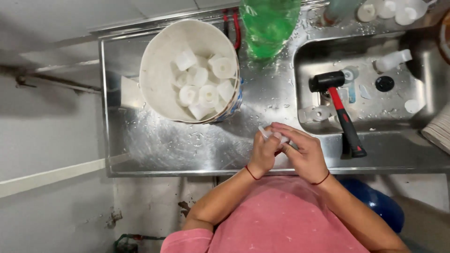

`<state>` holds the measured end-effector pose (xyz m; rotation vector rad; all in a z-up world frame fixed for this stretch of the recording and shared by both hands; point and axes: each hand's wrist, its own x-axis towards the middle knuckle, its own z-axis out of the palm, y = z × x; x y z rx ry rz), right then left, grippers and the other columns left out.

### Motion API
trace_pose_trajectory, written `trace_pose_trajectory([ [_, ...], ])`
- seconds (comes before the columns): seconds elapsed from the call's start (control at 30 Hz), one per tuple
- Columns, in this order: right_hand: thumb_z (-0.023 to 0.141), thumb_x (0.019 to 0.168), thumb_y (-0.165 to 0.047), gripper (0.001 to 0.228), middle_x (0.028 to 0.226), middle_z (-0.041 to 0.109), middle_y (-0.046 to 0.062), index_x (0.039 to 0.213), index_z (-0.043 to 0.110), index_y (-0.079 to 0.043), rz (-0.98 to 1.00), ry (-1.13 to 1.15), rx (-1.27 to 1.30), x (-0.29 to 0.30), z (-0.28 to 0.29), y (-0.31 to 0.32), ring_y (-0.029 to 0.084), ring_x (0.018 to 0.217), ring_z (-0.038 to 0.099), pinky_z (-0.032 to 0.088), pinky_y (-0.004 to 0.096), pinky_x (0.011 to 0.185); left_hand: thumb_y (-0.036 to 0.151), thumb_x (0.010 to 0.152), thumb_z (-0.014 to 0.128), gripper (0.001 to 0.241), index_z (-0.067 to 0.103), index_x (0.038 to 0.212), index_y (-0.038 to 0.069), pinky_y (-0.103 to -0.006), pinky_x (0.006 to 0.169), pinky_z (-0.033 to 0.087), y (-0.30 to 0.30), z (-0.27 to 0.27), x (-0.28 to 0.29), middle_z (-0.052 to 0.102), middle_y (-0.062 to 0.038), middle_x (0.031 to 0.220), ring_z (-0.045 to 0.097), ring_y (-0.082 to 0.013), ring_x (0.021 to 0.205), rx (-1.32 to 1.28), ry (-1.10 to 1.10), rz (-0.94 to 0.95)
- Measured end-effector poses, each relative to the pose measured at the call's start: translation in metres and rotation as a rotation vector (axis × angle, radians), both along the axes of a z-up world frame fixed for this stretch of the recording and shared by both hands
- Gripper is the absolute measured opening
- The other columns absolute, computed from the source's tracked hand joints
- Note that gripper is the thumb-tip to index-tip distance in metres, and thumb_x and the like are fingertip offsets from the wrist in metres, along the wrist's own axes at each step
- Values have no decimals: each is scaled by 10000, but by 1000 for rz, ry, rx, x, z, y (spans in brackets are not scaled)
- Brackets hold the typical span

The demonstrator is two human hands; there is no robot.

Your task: Preparing and inspecting plastic water jug caps in a sink area, using a rubber mallet to tap them before placing them in a bucket.

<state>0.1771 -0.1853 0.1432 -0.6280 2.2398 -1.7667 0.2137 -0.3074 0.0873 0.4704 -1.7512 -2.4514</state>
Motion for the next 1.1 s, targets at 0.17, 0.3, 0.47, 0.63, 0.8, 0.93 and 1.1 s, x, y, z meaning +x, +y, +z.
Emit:
trace_pose_trajectory([
  [0.17,760,789,-43,531,1365,611,243,1299,620,6,120,-2,-118,-1,3,4,370,1264,566,467,549,1008,404,787,738,374,639,869,53,-371,700,524,-43,70,5,678,-137,865,658,-319,759,-593,394,52],
  [0.3,687,842,-8,438,1369,602,249,1274,630,41,79,-25,-137,-5,-21,36,393,1252,576,503,536,973,418,721,842,514,568,950,49,-388,826,522,-120,100,-3,669,-165,998,664,-331,921,-857,435,397],
  [0.47,626,921,-148,264,1192,730,92,1141,734,-49,-66,-66,290,4,-44,105,201,1159,672,520,334,1015,588,836,716,843,424,1391,24,-484,1027,527,-181,140,-3,441,-191,1468,464,-350,1365,-1314,156,625],
  [0.63,613,952,-160,222,1122,758,63,1084,762,-60,-281,-234,370,16,-62,158,161,1073,687,529,308,918,477,1048,477,463,501,1128,22,-336,773,503,-128,133,-14,547,-163,1111,595,-275,986,-1150,533,859],
  [0.8,605,958,-150,206,1090,769,48,1069,764,-80,-356,-232,339,21,-70,203,142,1031,699,505,276,926,284,1001,490,338,598,915,-24,-411,748,508,-16,83,-72,616,-146,855,614,-328,794,-1050,578,294],
  [0.93,626,932,-128,193,1078,772,52,1053,766,-72,-392,-235,358,17,-68,243,158,1026,705,511,286,934,179,912,633,122,701,973,99,-350,721,517,70,-20,-145,683,-53,871,650,-230,786,-989,323,-229],
  [1.1,639,925,-138,213,1107,767,67,1083,760,-62,-503,-288,380,9,-74,311,156,1054,699,505,283,964,312,894,532,274,720,1021,157,-496,661,504,170,-109,-234,726,-76,897,682,-323,892,-1170,137,-592],
])
